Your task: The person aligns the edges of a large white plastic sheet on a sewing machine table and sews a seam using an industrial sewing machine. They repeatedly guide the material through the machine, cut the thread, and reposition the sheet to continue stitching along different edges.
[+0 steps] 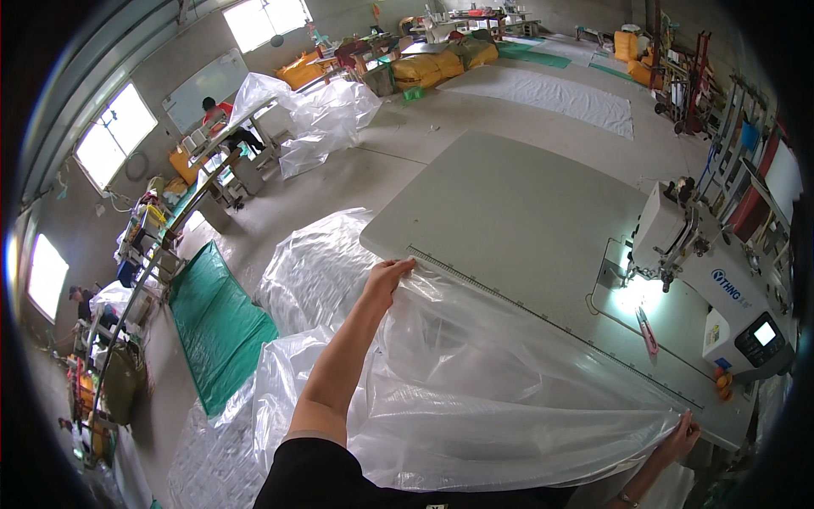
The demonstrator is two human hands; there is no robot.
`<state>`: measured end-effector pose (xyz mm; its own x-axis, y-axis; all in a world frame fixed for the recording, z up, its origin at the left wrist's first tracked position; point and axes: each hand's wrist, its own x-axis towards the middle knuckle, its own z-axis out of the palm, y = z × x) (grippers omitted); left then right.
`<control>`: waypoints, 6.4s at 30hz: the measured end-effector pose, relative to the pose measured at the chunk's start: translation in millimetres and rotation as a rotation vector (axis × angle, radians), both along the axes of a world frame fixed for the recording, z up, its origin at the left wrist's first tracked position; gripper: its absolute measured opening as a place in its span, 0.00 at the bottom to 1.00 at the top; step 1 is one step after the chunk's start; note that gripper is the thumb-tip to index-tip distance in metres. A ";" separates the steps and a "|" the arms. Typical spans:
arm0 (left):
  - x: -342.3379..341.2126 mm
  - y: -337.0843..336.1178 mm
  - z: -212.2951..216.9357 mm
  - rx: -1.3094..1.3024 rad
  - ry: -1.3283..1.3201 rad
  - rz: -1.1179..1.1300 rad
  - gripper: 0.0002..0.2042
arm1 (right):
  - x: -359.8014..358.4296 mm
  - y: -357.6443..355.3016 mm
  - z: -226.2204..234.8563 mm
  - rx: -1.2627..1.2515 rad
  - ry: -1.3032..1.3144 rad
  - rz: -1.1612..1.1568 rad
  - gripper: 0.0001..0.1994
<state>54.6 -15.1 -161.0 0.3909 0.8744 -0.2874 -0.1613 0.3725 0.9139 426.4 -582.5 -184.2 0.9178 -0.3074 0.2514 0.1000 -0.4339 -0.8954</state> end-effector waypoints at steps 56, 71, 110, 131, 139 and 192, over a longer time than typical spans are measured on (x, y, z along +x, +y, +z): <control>-32.6 65.1 -52.3 0.420 0.144 -0.072 0.18 | -8.9 21.9 -0.2 0.279 -0.049 -0.029 0.12; -37.6 64.9 -55.0 0.494 0.164 -0.113 0.19 | -9.0 24.2 6.6 0.260 -0.026 -0.059 0.13; -37.0 65.5 -60.0 0.609 0.197 -0.115 0.20 | -13.2 26.5 8.3 0.250 -0.074 -0.057 0.13; -49.7 83.2 -71.0 0.606 0.195 -0.067 0.20 | -19.2 30.0 5.8 0.286 -0.056 0.014 0.13; -45.5 75.5 -68.4 0.575 0.171 -0.086 0.20 | -17.7 31.6 6.6 0.251 -0.086 -0.011 0.13; -72.5 15.1 -15.9 0.189 0.330 -0.017 0.20 | -41.7 7.5 5.2 0.546 0.272 0.296 0.32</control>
<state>-17.9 0.0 -176.9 0.3194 0.9181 -0.2349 0.1583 0.1927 0.9684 384.7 -575.1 -178.9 0.9914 -0.0508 -0.1204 -0.1150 0.0989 -0.9884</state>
